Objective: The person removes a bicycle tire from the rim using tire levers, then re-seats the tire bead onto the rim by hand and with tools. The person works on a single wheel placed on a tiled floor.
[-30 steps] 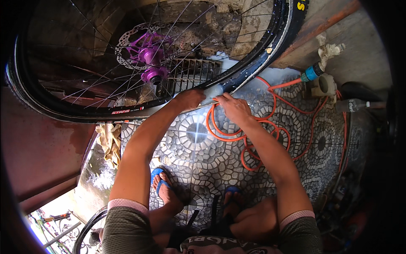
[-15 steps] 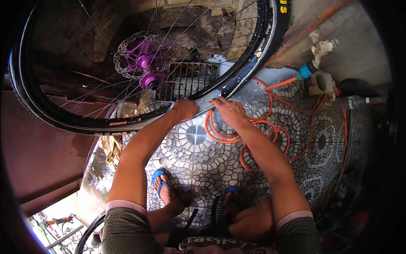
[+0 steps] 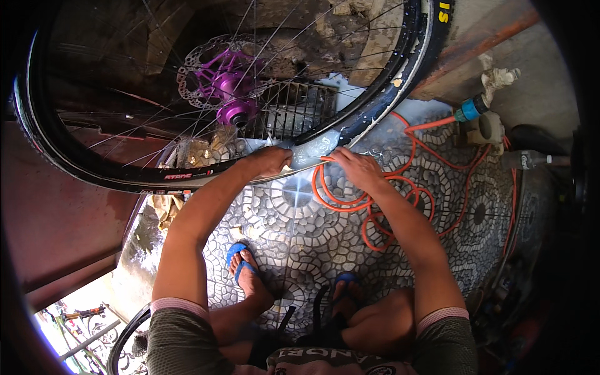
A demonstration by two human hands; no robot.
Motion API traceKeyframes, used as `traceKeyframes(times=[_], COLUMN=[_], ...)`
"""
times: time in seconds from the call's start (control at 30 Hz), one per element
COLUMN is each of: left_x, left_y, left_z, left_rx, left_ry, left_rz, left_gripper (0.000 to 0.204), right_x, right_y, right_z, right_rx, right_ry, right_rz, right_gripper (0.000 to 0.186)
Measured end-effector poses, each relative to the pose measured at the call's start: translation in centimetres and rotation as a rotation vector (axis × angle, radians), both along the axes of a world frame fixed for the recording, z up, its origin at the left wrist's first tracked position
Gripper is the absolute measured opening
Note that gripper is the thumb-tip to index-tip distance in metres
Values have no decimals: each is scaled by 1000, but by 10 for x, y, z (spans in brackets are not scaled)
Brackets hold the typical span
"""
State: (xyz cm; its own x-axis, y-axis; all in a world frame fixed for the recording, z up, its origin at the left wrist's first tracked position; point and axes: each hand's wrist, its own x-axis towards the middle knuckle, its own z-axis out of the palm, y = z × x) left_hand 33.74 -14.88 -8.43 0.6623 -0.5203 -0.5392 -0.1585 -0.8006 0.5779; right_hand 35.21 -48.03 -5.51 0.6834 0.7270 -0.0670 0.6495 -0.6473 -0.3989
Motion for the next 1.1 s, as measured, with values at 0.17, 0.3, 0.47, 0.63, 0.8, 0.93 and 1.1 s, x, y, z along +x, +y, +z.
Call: traceKeyframes(times=[0.17,0.3,0.47,0.63,0.8,0.93,1.1], left_x=[-17,-22,-20,-21,-21,-8,-12], left_y=[22,15,-5,-7,15,2,-4], left_z=[12,16,22,6,-6,18,16], left_rx=[-2,0,155,106,-39,-28,66], left_ry=[-121,-140,-301,-409,-485,-204,-130], left_rz=[-187,-201,-353,-428,-500,-442,-309], left_gripper=[40,45,36,24,26,25,34], right_x=[0,-3,-6,-6,-4,-5,-3], right_y=[6,13,10,7,8,1,8], right_z=[-1,-1,4,3,-3,-7,-4], right_rx=[-37,-52,-52,-13,9,-30,-69], right_ry=[52,55,73,46,16,31,56], right_rz=[-12,-53,-65,-44,-22,-60,-40], right_gripper=[36,36,34,33,32,33,34])
